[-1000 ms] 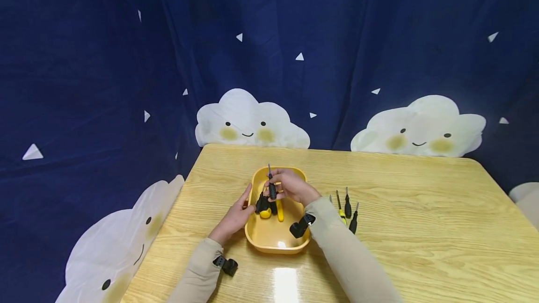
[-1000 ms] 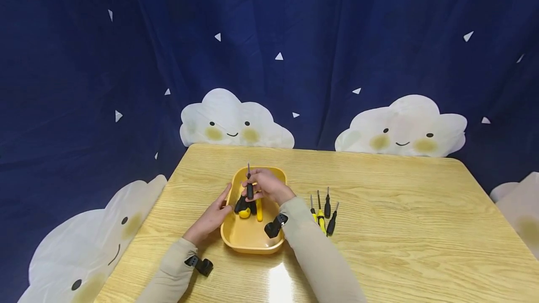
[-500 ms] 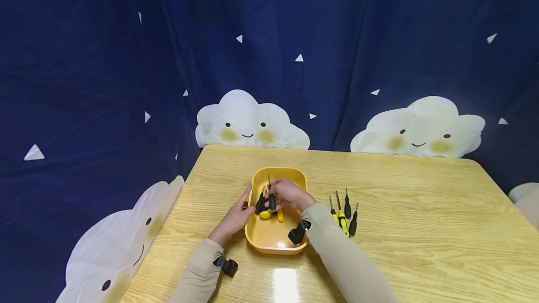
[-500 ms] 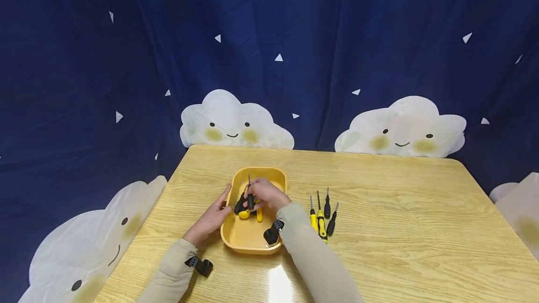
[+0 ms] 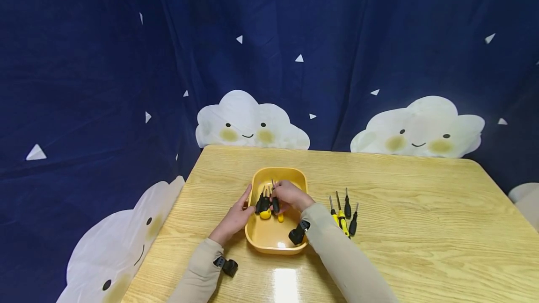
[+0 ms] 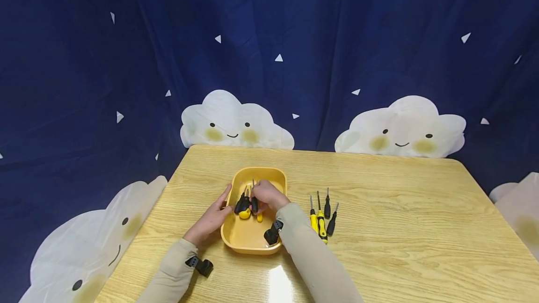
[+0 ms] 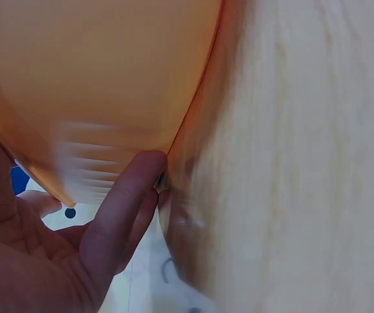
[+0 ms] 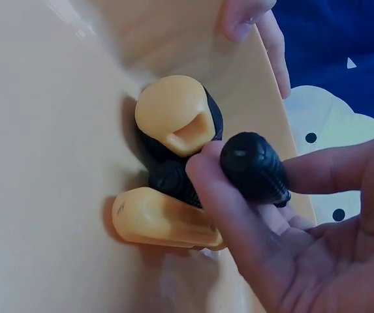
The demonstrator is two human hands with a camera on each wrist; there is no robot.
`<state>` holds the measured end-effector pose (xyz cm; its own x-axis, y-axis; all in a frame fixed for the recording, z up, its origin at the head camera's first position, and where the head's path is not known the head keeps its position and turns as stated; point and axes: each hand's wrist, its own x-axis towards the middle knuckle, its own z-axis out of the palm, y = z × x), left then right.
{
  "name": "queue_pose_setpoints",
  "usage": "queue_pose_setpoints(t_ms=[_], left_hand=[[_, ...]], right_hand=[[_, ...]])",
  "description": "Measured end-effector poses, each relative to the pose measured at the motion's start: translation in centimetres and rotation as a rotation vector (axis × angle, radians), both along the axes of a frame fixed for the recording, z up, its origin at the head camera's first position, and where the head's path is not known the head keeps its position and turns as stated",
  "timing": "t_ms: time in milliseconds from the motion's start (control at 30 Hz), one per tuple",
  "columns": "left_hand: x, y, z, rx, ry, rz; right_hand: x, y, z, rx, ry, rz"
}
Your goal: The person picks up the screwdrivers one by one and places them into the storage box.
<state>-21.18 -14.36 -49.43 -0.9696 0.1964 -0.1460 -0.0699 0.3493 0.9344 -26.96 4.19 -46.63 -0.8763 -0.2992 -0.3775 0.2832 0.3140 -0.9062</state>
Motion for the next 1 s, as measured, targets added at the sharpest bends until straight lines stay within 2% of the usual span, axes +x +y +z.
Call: queue_pose_setpoints(t_ms=[167, 367, 767, 1000], left_hand=[[0.0, 0.1, -0.1, -0.008, 0.002, 0.0], [-0.1, 0.0, -0.2, -0.003, 0.009, -0.001], [0.0, 0.1, -0.3, 0.003, 0.009, 0.002], [-0.1, 0.0, -0.4, 0.001, 0.005, 0.006]], right_hand=[[0.3, 0.0, 0.0, 0.043, 0.054, -0.017], [0.4, 0.1, 0.2, 0.069, 0.074, -0.036], [0.4, 0.1, 0.3, 0.1, 0.043, -0.06], [0.4, 0.0, 1.6, 0.066, 0.042, -0.03]])
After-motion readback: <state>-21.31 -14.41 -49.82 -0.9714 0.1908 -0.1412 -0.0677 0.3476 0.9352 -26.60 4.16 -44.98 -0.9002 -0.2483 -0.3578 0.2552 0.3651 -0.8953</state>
